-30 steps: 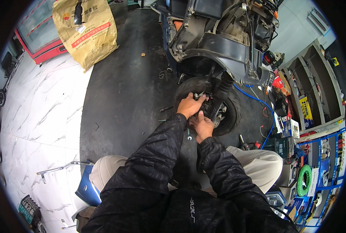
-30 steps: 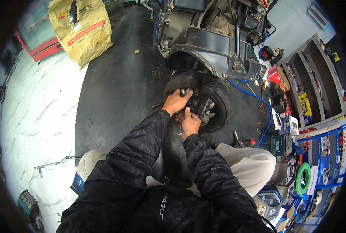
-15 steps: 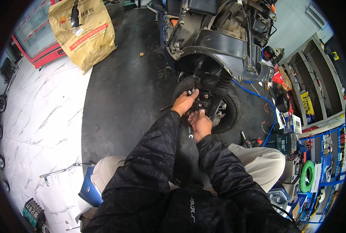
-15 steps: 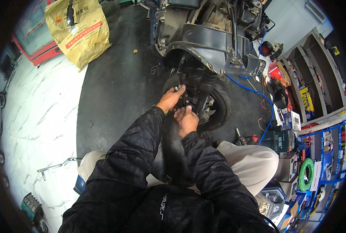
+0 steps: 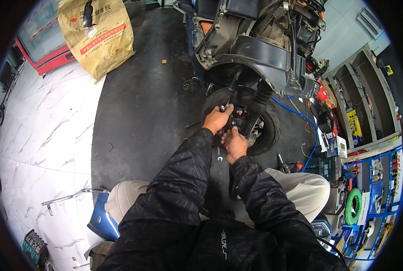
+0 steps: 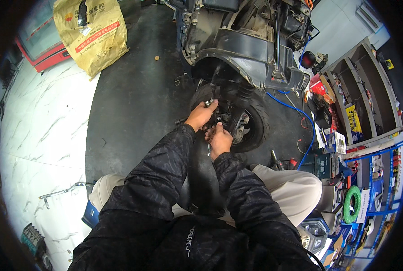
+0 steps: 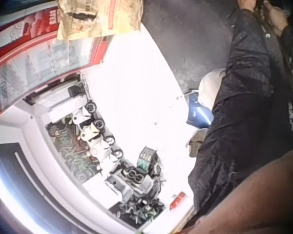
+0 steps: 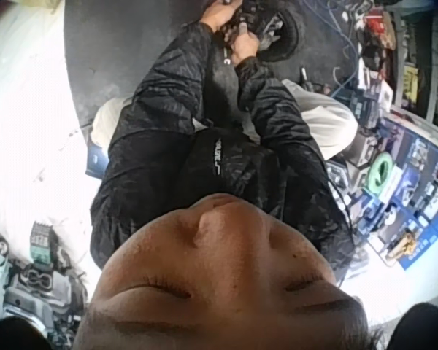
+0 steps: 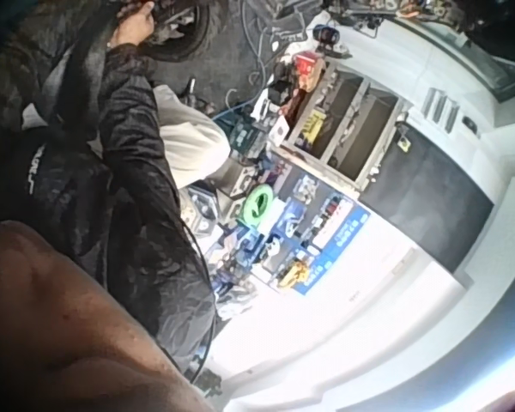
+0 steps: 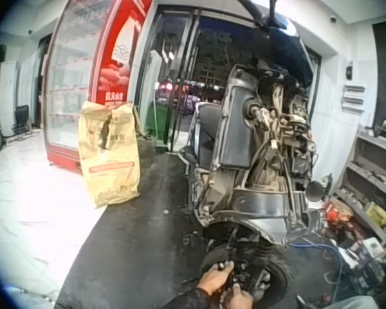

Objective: The person works on the rear wheel and brake assembly of a motorcycle. They use a cordless impact wrench and hand tools to remove and reinstall bolts, then adjust the brake caliper and rotor area.

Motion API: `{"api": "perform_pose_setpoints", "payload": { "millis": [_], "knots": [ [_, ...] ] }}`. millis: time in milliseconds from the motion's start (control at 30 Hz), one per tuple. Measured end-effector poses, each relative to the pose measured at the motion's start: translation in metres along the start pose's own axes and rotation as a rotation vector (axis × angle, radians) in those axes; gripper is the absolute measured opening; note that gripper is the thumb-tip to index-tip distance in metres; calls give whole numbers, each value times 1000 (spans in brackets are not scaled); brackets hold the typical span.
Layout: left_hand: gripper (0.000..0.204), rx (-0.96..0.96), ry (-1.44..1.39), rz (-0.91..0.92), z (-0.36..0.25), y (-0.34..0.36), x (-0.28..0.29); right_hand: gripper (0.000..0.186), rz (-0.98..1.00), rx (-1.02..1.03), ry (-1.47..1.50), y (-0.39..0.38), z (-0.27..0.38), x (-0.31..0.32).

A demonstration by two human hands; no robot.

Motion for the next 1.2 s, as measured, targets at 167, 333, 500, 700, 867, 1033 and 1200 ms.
{"api": "perform_pose_setpoints", "payload": {
  "millis": [167,333,500,700,867,1033,1200],
  "knots": [
    [81,-21,53,-54,14,12,-4,36,-39,0,-24,-1,5,0],
    [80,-10,36,-58,18,15,-7,38,-125,61,-210,-7,15,-5],
    [83,-17,26,-30,11,12,-4,39,-183,47,-217,-11,15,-8],
    [82,14,58,16,2,-2,-3,39,-104,59,-176,-13,8,-6],
    [83,58,-48,23,-6,-14,4,39,-66,2,-219,-8,12,0],
    [83,20,131,44,-24,-16,1,39,-39,24,-275,-6,17,1],
    [84,-4,167,56,-29,-17,2,38,-34,38,-281,-4,14,3]
  ]
}}
Point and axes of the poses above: each hand's wrist, its own y-axis towards the middle knuckle, its own x-axis out of the back of the hand, z = x × y, the point moved 5 cm from there along y, towards the middle knuckle, and after that the axes turned 11 degrees about -x, right-handed, at the moved point
